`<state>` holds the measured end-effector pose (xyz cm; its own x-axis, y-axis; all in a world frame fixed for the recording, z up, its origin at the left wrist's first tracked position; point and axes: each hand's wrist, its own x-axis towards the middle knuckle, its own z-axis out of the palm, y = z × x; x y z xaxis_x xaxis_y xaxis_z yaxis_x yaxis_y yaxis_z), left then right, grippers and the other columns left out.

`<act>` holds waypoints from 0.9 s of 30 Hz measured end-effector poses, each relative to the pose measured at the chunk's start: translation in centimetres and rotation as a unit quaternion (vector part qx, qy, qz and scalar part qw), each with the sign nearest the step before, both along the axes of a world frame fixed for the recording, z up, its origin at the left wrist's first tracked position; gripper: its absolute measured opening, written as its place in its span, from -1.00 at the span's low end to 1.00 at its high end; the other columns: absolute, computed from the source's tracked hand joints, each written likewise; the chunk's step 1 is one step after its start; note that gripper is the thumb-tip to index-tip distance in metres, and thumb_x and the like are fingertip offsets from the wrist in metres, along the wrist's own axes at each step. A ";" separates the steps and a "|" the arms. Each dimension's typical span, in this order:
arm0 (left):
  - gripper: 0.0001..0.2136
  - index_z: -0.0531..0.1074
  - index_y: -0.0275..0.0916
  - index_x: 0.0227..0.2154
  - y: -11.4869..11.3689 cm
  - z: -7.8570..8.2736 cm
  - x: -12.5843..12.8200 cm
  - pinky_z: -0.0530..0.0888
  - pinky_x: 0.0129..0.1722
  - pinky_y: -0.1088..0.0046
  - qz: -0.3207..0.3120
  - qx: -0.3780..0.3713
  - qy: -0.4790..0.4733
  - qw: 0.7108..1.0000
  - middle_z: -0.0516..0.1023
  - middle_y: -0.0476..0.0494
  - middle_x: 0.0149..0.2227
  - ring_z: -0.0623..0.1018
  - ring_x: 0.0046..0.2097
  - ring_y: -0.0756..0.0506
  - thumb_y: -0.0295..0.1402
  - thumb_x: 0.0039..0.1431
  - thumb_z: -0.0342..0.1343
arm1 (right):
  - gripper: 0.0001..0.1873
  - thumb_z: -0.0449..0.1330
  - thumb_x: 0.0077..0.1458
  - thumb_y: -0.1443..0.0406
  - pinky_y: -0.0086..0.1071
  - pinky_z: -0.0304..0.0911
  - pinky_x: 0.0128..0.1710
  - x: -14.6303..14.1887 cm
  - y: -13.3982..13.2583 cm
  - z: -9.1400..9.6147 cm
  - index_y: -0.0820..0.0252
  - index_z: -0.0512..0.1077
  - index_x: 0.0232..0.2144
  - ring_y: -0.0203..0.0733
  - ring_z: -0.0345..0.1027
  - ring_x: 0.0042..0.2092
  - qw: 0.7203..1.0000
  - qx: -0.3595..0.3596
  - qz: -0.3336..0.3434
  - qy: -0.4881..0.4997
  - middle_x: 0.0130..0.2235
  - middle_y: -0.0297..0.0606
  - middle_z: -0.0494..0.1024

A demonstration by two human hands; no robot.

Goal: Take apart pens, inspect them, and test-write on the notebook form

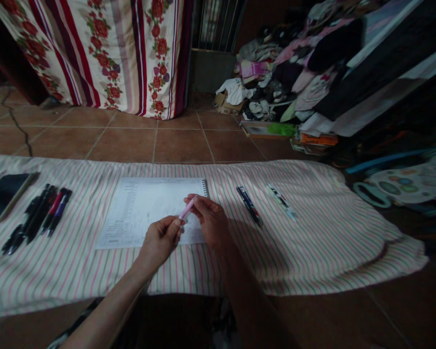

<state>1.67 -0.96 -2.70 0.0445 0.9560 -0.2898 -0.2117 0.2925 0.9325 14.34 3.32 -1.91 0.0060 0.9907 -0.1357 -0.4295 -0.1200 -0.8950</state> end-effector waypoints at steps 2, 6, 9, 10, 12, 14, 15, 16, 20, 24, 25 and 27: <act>-0.71 0.48 -0.33 -0.46 0.0 0.0 0.0 0.14 -0.63 0.59 0.005 0.002 -0.009 1.000 0.35 0.02 -0.65 0.25 -0.63 0.11 -0.14 -0.04 0.21 | -0.71 0.28 -0.08 0.12 -0.28 0.30 -0.10 -0.1 -0.1 0.1 0.21 0.54 -0.36 -0.16 0.46 -0.17 1.000 0.007 0.004 0.010 -0.30 -0.18 0.61; -0.72 0.51 -0.34 -0.42 -0.1 0.3 0.1 0.25 -0.56 0.59 0.011 -0.013 -0.046 0.999 0.46 -0.06 -0.57 0.36 -0.56 0.09 -0.19 -0.08 0.25 | -0.65 0.24 -0.02 0.10 -0.25 0.32 -0.09 -0.5 -0.3 0.0 0.20 0.50 -0.23 -0.16 0.46 -0.15 0.999 0.021 0.013 0.027 -0.18 -0.15 0.59; -0.71 0.54 -0.33 -0.38 0.0 0.4 0.3 0.32 -0.48 0.57 0.030 -0.024 -0.079 0.996 0.52 -0.11 -0.53 0.43 -0.50 0.06 -0.23 -0.14 0.30 | -0.55 0.19 0.02 0.10 -0.24 0.34 -0.09 -0.8 -0.2 -0.5 0.17 0.39 -0.05 -0.15 0.46 -0.14 0.999 0.032 0.015 0.009 -0.17 -0.14 0.58; -0.71 0.54 -0.32 -0.37 0.1 0.5 0.3 0.33 -0.46 0.57 0.043 -0.023 -0.087 0.995 0.53 -0.11 -0.52 0.43 -0.49 0.05 -0.24 -0.16 0.31 | -0.52 0.18 0.03 0.10 -0.23 0.35 -0.10 -0.8 -0.2 -0.8 0.18 0.35 -0.02 -0.15 0.47 -0.14 0.999 0.039 0.011 -0.011 -0.18 -0.14 0.59; -0.71 0.55 -0.32 -0.37 0.2 0.9 0.3 0.34 -0.44 0.56 0.068 -0.029 -0.096 0.993 0.53 -0.11 -0.52 0.44 -0.47 0.04 -0.25 -0.19 0.33 | -0.53 0.18 0.04 0.13 -0.25 0.36 -0.15 -0.9 -0.1 -1.3 0.20 0.33 -0.02 -0.16 0.48 -0.18 0.995 0.063 -0.005 -0.076 -0.22 -0.14 0.60; -0.71 0.56 -0.33 -0.41 0.3 1.4 0.2 0.34 -0.43 0.57 0.096 -0.047 -0.099 0.989 0.53 -0.10 -0.54 0.44 -0.46 0.04 -0.26 -0.22 0.35 | -0.60 0.18 0.04 0.18 -0.28 0.37 -0.20 -1.0 -0.3 -1.4 0.19 0.32 -0.07 -0.18 0.48 -0.24 0.981 0.113 -0.034 -0.155 -0.26 -0.18 0.59; -0.71 0.55 -0.33 -0.43 0.4 1.7 0.1 0.34 -0.44 0.58 0.110 -0.058 -0.102 0.987 0.52 -0.09 -0.55 0.44 -0.46 0.04 -0.26 -0.25 0.36 | -0.64 0.16 0.06 0.22 -0.30 0.36 -0.20 -1.0 -0.5 -1.3 0.17 0.31 -0.07 -0.20 0.47 -0.25 0.969 0.143 -0.046 -0.198 -0.27 -0.20 0.59; -0.70 0.55 -0.34 -0.44 0.5 2.0 -0.1 0.33 -0.45 0.58 0.122 -0.070 -0.107 0.984 0.50 -0.07 -0.56 0.43 -0.48 0.05 -0.26 -0.27 0.37 | -0.67 0.14 0.07 0.26 -0.31 0.36 -0.20 -1.0 -0.7 -1.1 0.15 0.30 -0.08 -0.23 0.46 -0.26 0.953 0.174 -0.057 -0.243 -0.27 -0.23 0.58; -0.70 0.55 -0.32 -0.42 0.7 2.9 -0.9 0.28 -0.54 0.60 0.120 -0.088 -0.135 0.980 0.41 0.02 -0.64 0.35 -0.56 0.09 -0.25 -0.24 0.35 | -0.66 0.08 0.08 0.41 -0.29 0.32 -0.16 -1.2 -1.5 -0.4 0.11 0.32 -0.06 -0.23 0.40 -0.24 0.845 0.310 -0.041 -0.434 -0.27 -0.27 0.54; -0.78 0.51 -0.32 -0.51 0.9 2.8 -1.1 0.33 -0.51 0.59 0.099 -0.080 -0.187 0.974 0.39 0.02 -0.63 0.36 -0.54 0.07 -0.27 -0.19 0.33 | -0.58 0.06 0.10 0.44 -0.25 0.27 -0.08 -1.6 -1.7 -0.4 0.12 0.31 0.03 -0.16 0.34 -0.13 0.742 0.393 0.039 -0.541 -0.15 -0.22 0.53; -0.79 0.50 -0.32 -0.52 0.9 2.7 -1.1 0.35 -0.49 0.59 0.097 -0.079 -0.197 0.972 0.40 0.02 -0.61 0.37 -0.52 0.07 -0.28 -0.18 0.33 | -0.58 0.05 0.11 0.43 -0.25 0.27 -0.07 -1.7 -1.7 -0.4 0.12 0.30 0.04 -0.16 0.33 -0.11 0.733 0.400 0.047 -0.549 -0.13 -0.22 0.53; -0.79 0.49 -0.32 -0.50 1.0 2.5 -1.2 0.38 -0.46 0.59 0.104 -0.080 -0.217 0.967 0.42 0.01 -0.58 0.40 -0.49 0.05 -0.31 -0.18 0.33 | -0.57 0.03 0.12 0.44 -0.25 0.26 -0.05 -1.8 -1.6 -0.4 0.14 0.30 0.06 -0.16 0.33 -0.09 0.729 0.409 0.057 -0.546 -0.10 -0.20 0.52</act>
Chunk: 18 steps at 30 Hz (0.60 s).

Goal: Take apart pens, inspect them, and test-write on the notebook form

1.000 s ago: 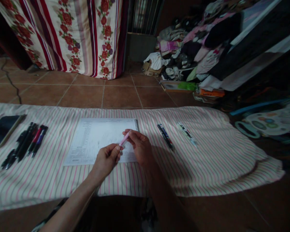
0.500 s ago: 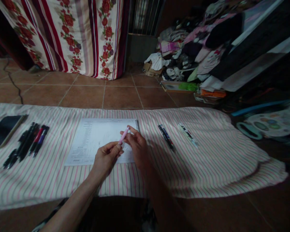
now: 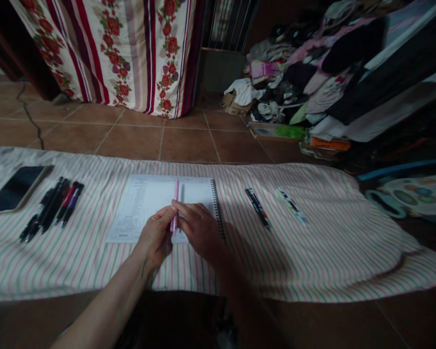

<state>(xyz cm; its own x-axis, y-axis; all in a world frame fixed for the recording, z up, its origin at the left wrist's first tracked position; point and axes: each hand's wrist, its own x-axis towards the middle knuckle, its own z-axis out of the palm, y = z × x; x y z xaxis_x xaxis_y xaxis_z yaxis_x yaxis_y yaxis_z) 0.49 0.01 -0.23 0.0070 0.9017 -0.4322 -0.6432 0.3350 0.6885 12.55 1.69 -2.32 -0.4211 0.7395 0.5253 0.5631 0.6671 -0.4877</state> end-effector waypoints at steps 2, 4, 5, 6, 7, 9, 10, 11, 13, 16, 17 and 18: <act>-0.81 0.49 -0.33 -0.47 0.0 -0.1 -0.1 0.40 -0.44 0.59 0.013 -0.008 -0.018 1.000 0.45 0.00 -0.55 0.42 -0.47 0.05 -0.35 -0.16 0.32 | -0.49 0.04 0.08 0.45 -0.23 0.24 -0.01 -0.1 -0.1 0.2 0.15 0.24 0.11 -0.15 0.33 -0.06 1.000 -0.009 0.027 0.007 -0.05 -0.18 0.49; -0.85 0.49 -0.33 -0.45 0.0 -0.1 -0.3 0.42 -0.43 0.58 0.018 -0.022 -0.032 0.999 0.46 -0.02 -0.52 0.43 -0.47 0.05 -0.38 -0.10 0.29 | -0.36 0.09 0.02 0.44 -0.19 0.23 0.01 -0.2 -0.2 0.3 0.14 0.13 0.18 -0.12 0.31 -0.02 0.998 -0.028 0.053 0.016 0.02 -0.15 0.44; -0.87 0.49 -0.34 -0.44 0.1 -0.1 -0.4 0.42 -0.44 0.58 0.018 -0.030 -0.037 0.999 0.47 -0.03 -0.52 0.43 -0.47 0.05 -0.39 -0.07 0.26 | -0.29 0.13 -0.01 0.41 -0.17 0.22 0.01 -0.3 -0.3 0.4 0.11 0.07 0.21 -0.10 0.31 -0.01 0.997 -0.039 0.061 0.020 0.05 -0.14 0.42; -0.89 0.49 -0.34 -0.44 0.1 0.0 -0.6 0.42 -0.46 0.58 0.018 -0.037 -0.041 0.998 0.47 -0.03 -0.52 0.43 -0.48 0.05 -0.41 -0.04 0.24 | -0.24 0.17 -0.02 0.38 -0.14 0.23 0.00 -0.3 -0.4 0.5 0.09 0.02 0.23 -0.07 0.31 -0.01 0.996 -0.051 0.067 0.025 0.07 -0.13 0.40; -0.91 0.48 -0.34 -0.45 0.1 0.1 -0.7 0.41 -0.48 0.59 0.021 -0.042 -0.046 0.998 0.46 -0.04 -0.53 0.43 -0.50 0.05 -0.42 -0.01 0.23 | -0.19 0.20 -0.03 0.35 -0.12 0.23 -0.01 -0.3 -0.5 0.5 0.06 -0.01 0.24 -0.05 0.31 -0.01 0.995 -0.061 0.073 0.031 0.07 -0.13 0.39; -0.92 0.48 -0.35 -0.47 0.2 0.2 -0.9 0.40 -0.51 0.61 0.026 -0.042 -0.059 0.997 0.45 -0.03 -0.55 0.41 -0.52 0.07 -0.42 0.03 0.20 | -0.17 0.23 -0.04 0.27 -0.10 0.25 -0.03 -0.3 -0.6 0.7 0.03 -0.03 0.24 -0.04 0.32 -0.02 0.992 -0.085 0.084 0.041 0.05 -0.13 0.41; -0.91 0.48 -0.35 -0.48 0.3 0.3 -1.0 0.40 -0.52 0.61 0.027 -0.040 -0.067 0.997 0.44 -0.03 -0.56 0.40 -0.53 0.07 -0.42 0.05 0.18 | -0.18 0.23 -0.02 0.25 -0.11 0.25 -0.03 -0.3 -0.7 0.9 0.02 -0.02 0.24 -0.05 0.33 -0.03 0.990 -0.097 0.090 0.046 0.04 -0.14 0.41; -0.90 0.48 -0.35 -0.48 0.3 0.3 -1.1 0.41 -0.51 0.61 0.026 -0.039 -0.073 0.996 0.44 -0.04 -0.56 0.40 -0.53 0.07 -0.41 0.06 0.17 | -0.22 0.21 0.01 0.23 -0.13 0.26 -0.04 -0.2 -0.8 1.0 0.01 -0.01 0.24 -0.06 0.33 -0.03 0.988 -0.110 0.095 0.051 0.05 -0.15 0.41; -0.88 0.48 -0.35 -0.48 0.3 0.4 -1.3 0.42 -0.49 0.61 0.024 -0.039 -0.082 0.996 0.44 -0.04 -0.55 0.41 -0.52 0.08 -0.40 0.08 0.16 | -0.31 0.14 0.08 0.21 -0.17 0.28 -0.05 -0.1 -0.9 1.3 0.00 0.02 0.23 -0.09 0.34 -0.03 0.984 -0.133 0.101 0.057 0.07 -0.16 0.39; -0.89 0.48 -0.36 -0.45 0.3 0.3 -1.4 0.42 -0.51 0.63 0.020 -0.039 -0.087 0.995 0.45 -0.04 -0.54 0.41 -0.52 0.09 -0.40 0.09 0.15 | -0.40 0.07 0.14 0.24 -0.21 0.31 -0.08 0.0 -0.9 1.4 -0.02 0.05 0.23 -0.10 0.34 -0.01 0.981 -0.148 0.106 0.072 0.12 -0.18 0.36; -0.90 0.48 -0.36 -0.45 0.3 0.3 -1.4 0.41 -0.52 0.64 0.019 -0.037 -0.087 0.995 0.44 -0.03 -0.54 0.40 -0.53 0.09 -0.41 0.09 0.16 | -0.40 0.06 0.15 0.25 -0.21 0.31 -0.09 0.0 -0.9 1.3 -0.03 0.06 0.22 -0.10 0.34 0.00 0.980 -0.149 0.106 0.077 0.12 -0.19 0.36; -0.90 0.48 -0.37 -0.45 0.3 0.3 -1.4 0.40 -0.54 0.66 0.018 -0.034 -0.088 0.995 0.45 -0.03 -0.54 0.40 -0.53 0.10 -0.41 0.09 0.15 | -0.41 0.07 0.14 0.25 -0.22 0.32 -0.09 0.0 -0.8 1.3 -0.04 0.06 0.22 -0.10 0.34 -0.01 0.980 -0.149 0.106 0.081 0.11 -0.20 0.37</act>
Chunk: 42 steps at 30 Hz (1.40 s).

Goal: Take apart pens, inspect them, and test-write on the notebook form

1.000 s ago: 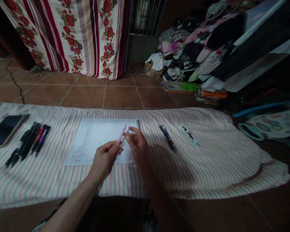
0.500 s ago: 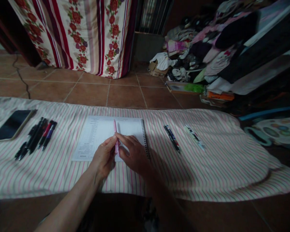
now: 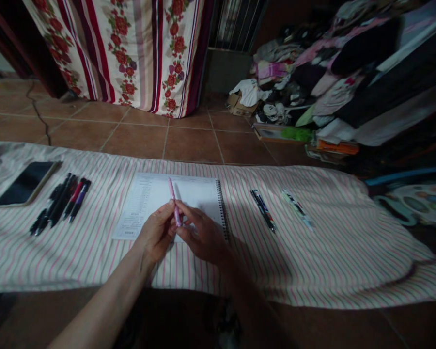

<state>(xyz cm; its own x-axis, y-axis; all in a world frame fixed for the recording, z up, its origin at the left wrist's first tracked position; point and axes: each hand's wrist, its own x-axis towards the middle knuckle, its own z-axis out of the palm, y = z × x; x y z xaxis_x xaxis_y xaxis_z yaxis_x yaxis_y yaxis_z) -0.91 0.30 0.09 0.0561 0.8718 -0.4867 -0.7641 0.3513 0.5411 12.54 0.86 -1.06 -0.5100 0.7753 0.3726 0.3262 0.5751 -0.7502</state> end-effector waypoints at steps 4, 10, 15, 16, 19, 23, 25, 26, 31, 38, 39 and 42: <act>-0.90 0.47 -0.38 -0.46 0.0 0.1 0.1 0.40 -0.56 0.66 0.001 0.006 0.000 1.000 0.46 -0.05 -0.54 0.41 -0.54 0.10 -0.44 0.10 0.13 | -0.41 0.10 0.12 0.25 -0.24 0.34 -0.11 0.0 0.1 -0.2 -0.03 0.10 0.20 -0.14 0.38 -0.08 1.000 -0.006 -0.007 0.005 0.09 -0.21 0.39; -0.92 0.45 -0.37 -0.51 -0.1 0.5 0.3 0.36 -0.62 0.69 0.007 0.002 -0.004 1.000 0.45 -0.03 -0.57 0.41 -0.56 0.10 -0.47 0.04 0.18 | -0.43 0.11 0.11 0.26 -0.25 0.35 -0.13 -0.2 -0.2 -0.3 -0.04 0.13 0.18 -0.16 0.39 -0.12 1.000 -0.003 -0.026 0.005 0.03 -0.23 0.44; -0.91 0.44 -0.37 -0.51 -0.3 0.3 0.5 0.38 -0.59 0.68 0.007 0.017 0.014 1.000 0.46 -0.04 -0.55 0.43 -0.53 0.09 -0.45 0.00 0.23 | -0.47 0.07 0.14 0.30 -0.19 0.28 -0.02 -0.5 -0.3 -0.8 0.02 0.15 0.17 -0.13 0.36 -0.05 0.999 0.022 -0.037 0.011 0.02 -0.19 0.43; -0.90 0.44 -0.37 -0.50 -0.3 0.3 0.4 0.38 -0.59 0.68 0.004 0.022 0.020 1.000 0.46 -0.04 -0.55 0.43 -0.53 0.09 -0.44 -0.01 0.24 | -0.47 0.07 0.14 0.30 -0.20 0.28 -0.01 -0.6 -0.3 -0.9 0.02 0.15 0.17 -0.14 0.35 -0.04 0.999 0.019 -0.036 0.015 0.03 -0.19 0.43; -0.88 0.44 -0.37 -0.51 -0.3 0.2 0.3 0.37 -0.59 0.67 0.005 0.030 0.030 0.999 0.46 -0.03 -0.56 0.42 -0.54 0.09 -0.42 -0.03 0.25 | -0.46 0.08 0.14 0.31 -0.21 0.26 0.02 -0.8 -0.3 -1.0 0.04 0.14 0.18 -0.14 0.33 0.00 0.999 0.013 -0.035 0.018 0.06 -0.17 0.41; -0.87 0.44 -0.38 -0.52 -0.3 0.4 0.1 0.34 -0.60 0.68 0.005 0.042 0.031 0.999 0.46 -0.04 -0.58 0.40 -0.55 0.10 -0.41 -0.05 0.26 | -0.44 0.10 0.13 0.30 -0.22 0.26 0.01 -0.7 -0.2 -0.7 0.01 0.13 0.18 -0.15 0.35 -0.03 1.000 -0.002 -0.026 0.016 0.07 -0.20 0.40; -0.85 0.44 -0.37 -0.52 -0.3 0.4 0.0 0.34 -0.59 0.67 0.002 0.042 0.033 0.999 0.46 -0.03 -0.59 0.40 -0.56 0.10 -0.40 -0.06 0.27 | -0.41 0.11 0.11 0.30 -0.21 0.27 0.00 -0.6 -0.2 -0.8 0.01 0.12 0.19 -0.15 0.36 -0.05 1.000 -0.007 -0.021 0.014 0.06 -0.19 0.41; -0.85 0.44 -0.37 -0.51 -0.3 0.4 0.0 0.36 -0.58 0.66 0.003 0.039 0.035 0.999 0.46 -0.03 -0.59 0.40 -0.56 0.10 -0.39 -0.07 0.28 | -0.39 0.13 0.10 0.30 -0.20 0.28 -0.01 -0.5 -0.2 -0.8 0.01 0.10 0.20 -0.14 0.36 -0.05 1.000 -0.008 -0.020 0.014 0.06 -0.18 0.40; -0.82 0.44 -0.35 -0.50 -0.2 0.3 0.1 0.38 -0.53 0.63 0.003 0.032 0.044 0.999 0.45 -0.01 -0.59 0.41 -0.55 0.09 -0.36 -0.08 0.29 | -0.31 0.15 0.06 0.32 -0.17 0.30 -0.04 -0.4 -0.2 -1.2 0.00 0.05 0.22 -0.13 0.38 -0.09 1.000 -0.005 -0.013 0.014 0.07 -0.16 0.39; -0.84 0.44 -0.35 -0.51 -0.2 0.3 -0.1 0.37 -0.55 0.63 0.000 0.028 0.042 0.999 0.45 -0.01 -0.60 0.40 -0.56 0.09 -0.37 -0.08 0.28 | -0.32 0.16 0.06 0.30 -0.17 0.30 -0.05 -0.5 -0.3 -1.0 -0.01 0.06 0.21 -0.12 0.38 -0.11 1.000 -0.006 -0.013 0.010 0.05 -0.17 0.40; -0.85 0.44 -0.35 -0.51 -0.2 0.3 -0.2 0.37 -0.55 0.63 0.000 0.027 0.039 0.999 0.45 -0.02 -0.59 0.41 -0.56 0.09 -0.38 -0.07 0.28 | -0.32 0.17 0.06 0.30 -0.18 0.30 -0.05 -0.5 -0.3 -1.0 0.00 0.06 0.21 -0.12 0.38 -0.10 1.000 -0.006 -0.012 0.010 0.03 -0.17 0.41; -0.88 0.45 -0.37 -0.50 -0.2 0.3 -0.2 0.39 -0.54 0.64 0.001 0.023 0.031 0.999 0.46 -0.03 -0.59 0.41 -0.56 0.09 -0.41 -0.04 0.26 | -0.32 0.16 0.06 0.29 -0.16 0.30 -0.05 -0.5 -0.4 -0.9 0.03 0.05 0.22 -0.11 0.38 -0.11 1.000 -0.003 -0.009 0.008 0.03 -0.14 0.41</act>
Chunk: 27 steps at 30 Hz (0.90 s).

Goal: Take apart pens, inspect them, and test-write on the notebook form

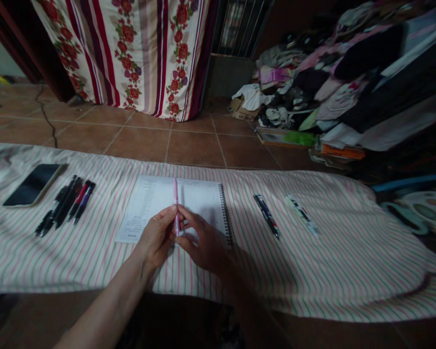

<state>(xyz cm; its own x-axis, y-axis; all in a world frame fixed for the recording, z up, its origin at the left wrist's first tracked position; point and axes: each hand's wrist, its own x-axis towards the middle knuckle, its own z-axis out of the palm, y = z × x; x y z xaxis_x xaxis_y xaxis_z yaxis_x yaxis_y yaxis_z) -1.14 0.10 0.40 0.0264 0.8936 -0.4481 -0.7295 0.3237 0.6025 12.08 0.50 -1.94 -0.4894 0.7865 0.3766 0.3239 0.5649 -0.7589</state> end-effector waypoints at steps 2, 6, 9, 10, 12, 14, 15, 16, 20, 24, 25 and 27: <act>-0.89 0.46 -0.37 -0.50 0.0 0.0 0.0 0.40 -0.54 0.64 -0.004 0.000 -0.006 1.000 0.46 -0.03 -0.59 0.42 -0.56 0.08 -0.42 -0.02 0.24 | -0.32 0.15 0.08 0.26 -0.16 0.30 -0.05 0.0 0.0 0.0 0.02 0.03 0.22 -0.11 0.39 -0.11 1.000 0.002 0.004 0.000 0.07 -0.13 0.39; -0.92 0.48 -0.38 -0.47 0.0 0.0 -0.1 0.43 -0.49 0.63 0.000 0.003 -0.023 1.000 0.48 -0.05 -0.57 0.45 -0.53 0.08 -0.45 0.01 0.21 | -0.32 0.14 0.09 0.22 -0.18 0.30 -0.06 0.1 -0.1 0.1 0.01 0.02 0.23 -0.12 0.39 -0.12 1.000 0.006 0.011 0.003 0.12 -0.13 0.34; -0.93 0.50 -0.40 -0.44 0.1 0.0 -0.1 0.46 -0.45 0.61 0.006 -0.003 -0.030 1.000 0.49 -0.08 -0.54 0.46 -0.51 0.07 -0.47 0.04 0.18 | -0.31 0.15 0.08 0.21 -0.17 0.30 -0.04 0.1 -0.1 0.2 0.04 0.03 0.23 -0.11 0.40 -0.11 1.000 0.009 0.014 0.002 0.14 -0.12 0.32; -0.93 0.50 -0.41 -0.43 0.1 0.0 -0.1 0.47 -0.45 0.60 0.007 -0.005 -0.030 1.000 0.50 -0.08 -0.53 0.46 -0.51 0.07 -0.47 0.05 0.18 | -0.32 0.14 0.08 0.22 -0.17 0.30 -0.05 0.1 -0.1 0.3 0.05 0.04 0.23 -0.11 0.40 -0.12 1.000 0.009 0.014 0.001 0.14 -0.11 0.32; -0.92 0.50 -0.40 -0.43 0.1 -0.1 -0.1 0.47 -0.45 0.59 0.005 -0.009 -0.029 1.000 0.49 -0.08 -0.54 0.46 -0.51 0.06 -0.46 0.05 0.17 | -0.35 0.12 0.10 0.23 -0.18 0.31 -0.06 0.1 -0.1 0.3 0.06 0.05 0.22 -0.13 0.40 -0.12 1.000 0.010 0.011 -0.002 0.12 -0.11 0.34; -0.92 0.50 -0.40 -0.43 0.2 -0.1 -0.1 0.46 -0.47 0.60 0.004 -0.012 -0.027 1.000 0.49 -0.07 -0.54 0.45 -0.51 0.06 -0.46 0.04 0.18 | -0.38 0.10 0.11 0.24 -0.20 0.34 -0.08 0.0 0.0 0.4 0.07 0.06 0.21 -0.14 0.41 -0.13 1.000 0.020 0.009 -0.002 0.12 -0.10 0.35; -0.92 0.49 -0.40 -0.44 0.2 -0.1 -0.1 0.45 -0.48 0.60 0.003 -0.014 -0.027 1.000 0.49 -0.07 -0.55 0.45 -0.52 0.06 -0.45 0.03 0.19 | -0.39 0.10 0.11 0.25 -0.22 0.35 -0.10 0.0 0.0 0.4 0.08 0.07 0.21 -0.15 0.41 -0.13 1.000 0.025 0.008 -0.001 0.11 -0.10 0.36; -0.92 0.49 -0.39 -0.44 0.2 -0.1 -0.1 0.44 -0.49 0.60 0.002 -0.016 -0.026 1.000 0.48 -0.07 -0.55 0.45 -0.52 0.06 -0.45 0.02 0.21 | -0.39 0.10 0.11 0.25 -0.24 0.37 -0.12 0.0 0.0 0.3 0.09 0.08 0.20 -0.15 0.41 -0.13 1.000 0.030 0.006 0.000 0.10 -0.11 0.37; -0.92 0.48 -0.40 -0.44 0.1 -0.1 0.0 0.43 -0.50 0.62 0.008 -0.020 -0.021 1.000 0.48 -0.06 -0.55 0.44 -0.53 0.07 -0.46 0.00 0.22 | -0.44 0.09 0.11 0.26 -0.25 0.38 -0.12 -0.2 -0.1 0.1 0.10 0.12 0.17 -0.16 0.40 -0.10 0.999 0.047 -0.011 0.004 0.06 -0.13 0.41; -0.93 0.46 -0.39 -0.49 -0.2 0.1 0.3 0.38 -0.56 0.66 0.019 -0.013 -0.006 1.000 0.48 -0.07 -0.55 0.43 -0.53 0.08 -0.48 0.01 0.20 | -0.51 0.07 0.14 0.28 -0.24 0.35 -0.06 -0.5 -0.4 -0.3 0.11 0.18 0.13 -0.18 0.39 -0.10 0.998 0.049 -0.038 0.025 -0.01 -0.15 0.46; -0.93 0.45 -0.39 -0.49 -0.3 0.1 0.3 0.37 -0.57 0.66 0.018 -0.010 -0.003 1.000 0.47 -0.07 -0.56 0.42 -0.54 0.08 -0.48 0.01 0.20 | -0.53 0.06 0.15 0.29 -0.25 0.34 -0.06 -0.6 -0.4 -0.3 0.11 0.19 0.12 -0.18 0.39 -0.09 0.997 0.049 -0.043 0.033 -0.02 -0.15 0.46; -0.93 0.45 -0.38 -0.50 -0.4 0.2 0.3 0.36 -0.58 0.67 0.016 -0.007 0.000 1.000 0.46 -0.05 -0.57 0.41 -0.55 0.09 -0.48 0.01 0.20 | -0.54 0.05 0.15 0.30 -0.25 0.34 -0.05 -0.8 -0.5 -0.5 0.11 0.19 0.12 -0.18 0.38 -0.07 0.997 0.049 -0.046 0.041 0.00 -0.15 0.45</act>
<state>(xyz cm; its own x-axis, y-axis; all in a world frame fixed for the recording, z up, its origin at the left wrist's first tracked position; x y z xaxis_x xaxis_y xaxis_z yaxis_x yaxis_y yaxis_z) -0.85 -0.25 0.60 -0.0024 0.8881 -0.4597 -0.7392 0.3080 0.5989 11.26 0.04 -2.44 -0.3808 0.7844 0.4897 0.3165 0.6081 -0.7280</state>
